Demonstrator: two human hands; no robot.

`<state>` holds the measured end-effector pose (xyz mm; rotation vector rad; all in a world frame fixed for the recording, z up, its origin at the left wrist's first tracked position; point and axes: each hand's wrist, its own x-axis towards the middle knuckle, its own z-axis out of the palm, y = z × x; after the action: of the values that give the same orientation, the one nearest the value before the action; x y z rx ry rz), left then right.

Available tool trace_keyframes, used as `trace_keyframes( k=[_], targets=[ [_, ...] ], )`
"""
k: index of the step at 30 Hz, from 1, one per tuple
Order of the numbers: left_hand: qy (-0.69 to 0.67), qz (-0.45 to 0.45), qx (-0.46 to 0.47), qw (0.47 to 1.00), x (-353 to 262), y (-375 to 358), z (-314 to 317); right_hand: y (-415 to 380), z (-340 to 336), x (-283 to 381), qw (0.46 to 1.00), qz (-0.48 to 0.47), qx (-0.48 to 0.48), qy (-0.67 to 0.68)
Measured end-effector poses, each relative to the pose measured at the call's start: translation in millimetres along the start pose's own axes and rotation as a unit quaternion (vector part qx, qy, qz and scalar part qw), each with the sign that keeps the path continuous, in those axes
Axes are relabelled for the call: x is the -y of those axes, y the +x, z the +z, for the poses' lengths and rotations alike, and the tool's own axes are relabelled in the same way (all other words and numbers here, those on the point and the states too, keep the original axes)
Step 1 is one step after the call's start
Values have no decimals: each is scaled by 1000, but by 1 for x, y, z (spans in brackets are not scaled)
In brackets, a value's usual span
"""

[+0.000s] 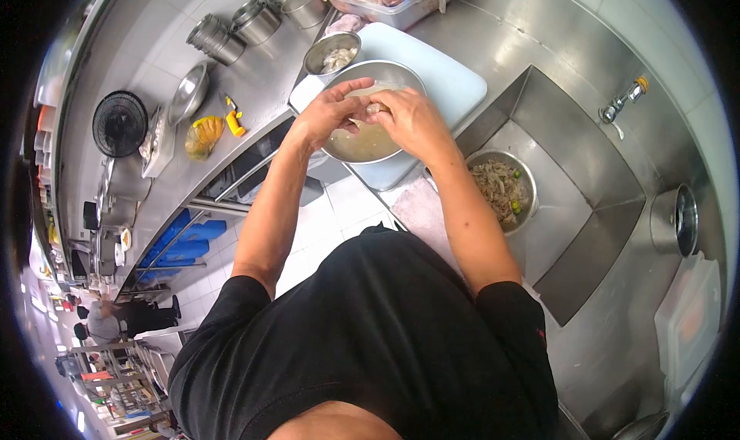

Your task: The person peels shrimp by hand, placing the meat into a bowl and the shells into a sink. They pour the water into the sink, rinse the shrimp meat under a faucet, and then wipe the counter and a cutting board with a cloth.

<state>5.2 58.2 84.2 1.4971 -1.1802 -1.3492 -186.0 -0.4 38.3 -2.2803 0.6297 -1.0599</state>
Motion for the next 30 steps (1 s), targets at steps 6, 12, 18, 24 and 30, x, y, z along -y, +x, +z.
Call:
trace_keyframes(
  k=[6,12,18,24,30],
  targets=[
    [102,32,-7,994,-3,1,12,6,-3,-7,997,52,-50,13],
    [-49,39,-12,998,17,19,14,8,-1,-10,996,17,-76,-46],
    [-85,32,28,995,14,21,13,-1,-16,-11,997,-4,-19,-76],
    [-15,32,31,999,10,21,27,-24,-41,-7,997,15,-12,-80],
    [310,64,-89,944,32,28,20,-58,-81,-11,986,134,-20,-94]
  ],
)
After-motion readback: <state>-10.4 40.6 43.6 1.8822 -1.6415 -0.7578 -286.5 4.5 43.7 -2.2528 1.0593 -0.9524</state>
